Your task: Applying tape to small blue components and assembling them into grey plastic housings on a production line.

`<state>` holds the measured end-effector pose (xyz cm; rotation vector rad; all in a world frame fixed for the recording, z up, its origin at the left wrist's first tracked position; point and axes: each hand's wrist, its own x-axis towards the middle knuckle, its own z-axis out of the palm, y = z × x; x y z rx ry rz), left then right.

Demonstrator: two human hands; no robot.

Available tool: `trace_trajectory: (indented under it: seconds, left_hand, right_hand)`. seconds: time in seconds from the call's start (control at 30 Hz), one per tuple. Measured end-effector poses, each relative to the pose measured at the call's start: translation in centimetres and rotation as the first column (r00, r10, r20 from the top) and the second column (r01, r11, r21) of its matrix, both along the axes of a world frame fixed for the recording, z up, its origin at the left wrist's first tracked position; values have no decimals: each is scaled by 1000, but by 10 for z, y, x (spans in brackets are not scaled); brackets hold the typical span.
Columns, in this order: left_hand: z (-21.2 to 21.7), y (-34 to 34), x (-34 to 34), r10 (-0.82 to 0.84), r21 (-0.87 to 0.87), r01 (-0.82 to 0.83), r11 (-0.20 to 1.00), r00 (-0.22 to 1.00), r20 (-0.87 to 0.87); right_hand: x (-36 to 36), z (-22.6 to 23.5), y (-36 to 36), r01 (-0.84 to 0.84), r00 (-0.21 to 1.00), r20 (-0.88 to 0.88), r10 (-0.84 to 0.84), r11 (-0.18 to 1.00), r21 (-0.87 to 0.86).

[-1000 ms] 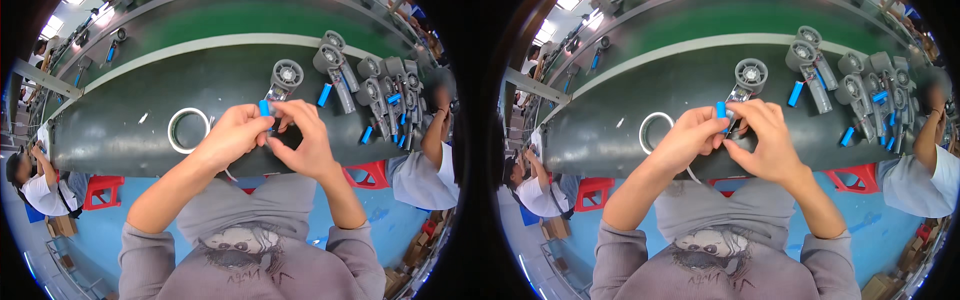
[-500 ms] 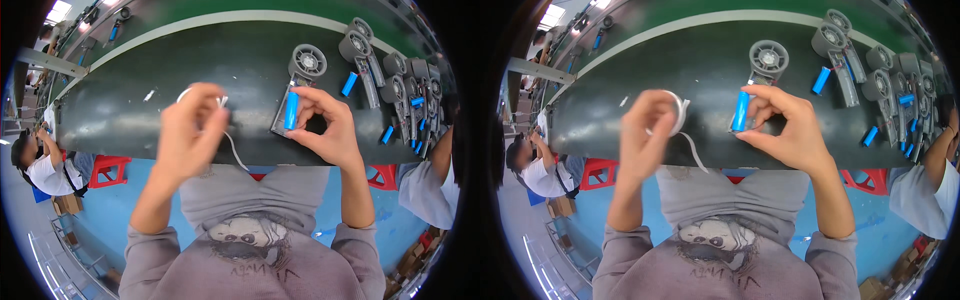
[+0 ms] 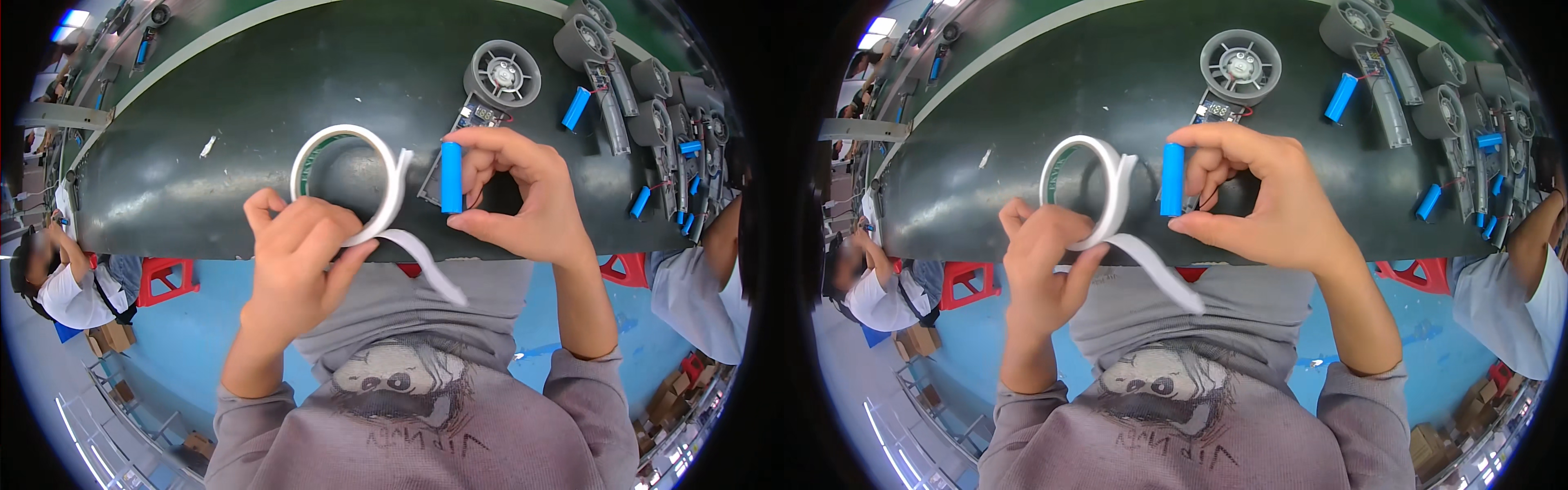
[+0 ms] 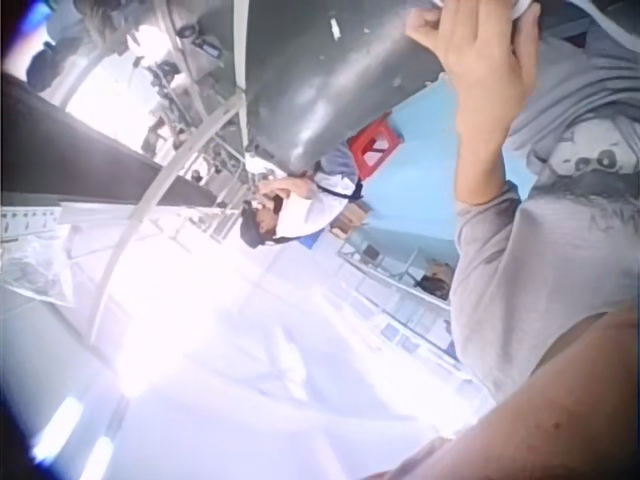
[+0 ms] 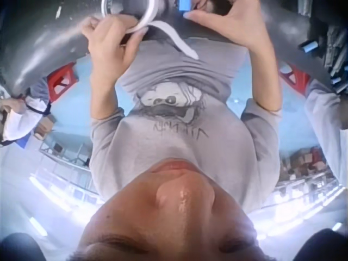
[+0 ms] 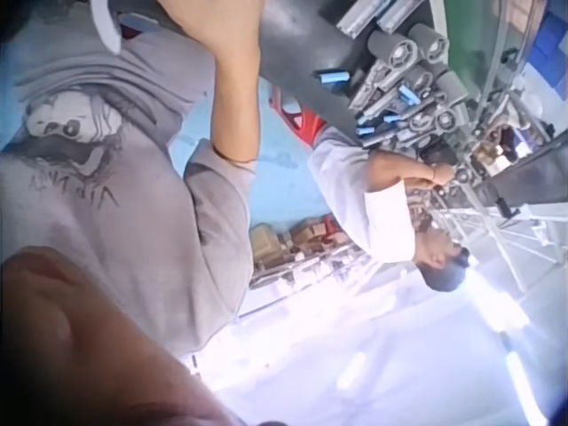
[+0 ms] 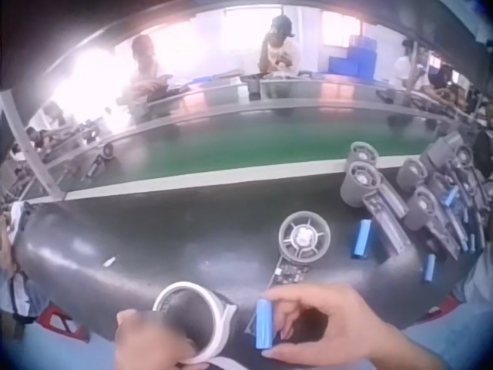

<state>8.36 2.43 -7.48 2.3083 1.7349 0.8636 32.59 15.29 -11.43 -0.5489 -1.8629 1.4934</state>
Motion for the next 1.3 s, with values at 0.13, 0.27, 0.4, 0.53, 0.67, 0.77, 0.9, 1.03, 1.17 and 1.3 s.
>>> trace_trajectory:
  seconds: [0.13,0.27,0.4,0.53,0.67,0.77,0.9,1.03,1.17,1.3]
  left_hand:
    - [-6,4,12,-37,8,37,999,999,-12]
    - [-11,7,18,-69,5,69,998,998,3]
    - [-14,8,21,-81,22,81,996,996,22]
    - [-14,10,24,-99,46,98,994,995,20]
    - [-6,12,22,-119,7,120,993,992,-39]
    - [-3,16,22,-133,0,134,991,989,-66]
    - [-1,21,31,-132,-1,133,991,985,-114]
    - [-9,10,61,-3,118,21,993,989,-146]
    - [-7,-5,72,63,109,-50,993,992,-113]
    - [-4,-9,61,44,100,-32,994,992,-116]
  right_hand:
    - [3,2,0,-3,1000,-9,3,999,-47]
    - [4,0,1,-11,1000,-12,11,999,-44]
    - [3,-1,0,-23,999,-30,21,997,-68]
    - [5,1,2,-31,999,28,31,999,-13]
    - [6,5,2,-39,999,4,39,999,-14]
    - [6,1,2,-13,1000,26,13,1000,8]
    - [6,-3,0,48,995,78,-54,995,87]
    - [4,-2,-4,193,972,87,-217,955,225]
    - [2,0,-5,355,932,40,-361,928,110]
    - [17,-1,4,232,970,-61,-235,971,-49]
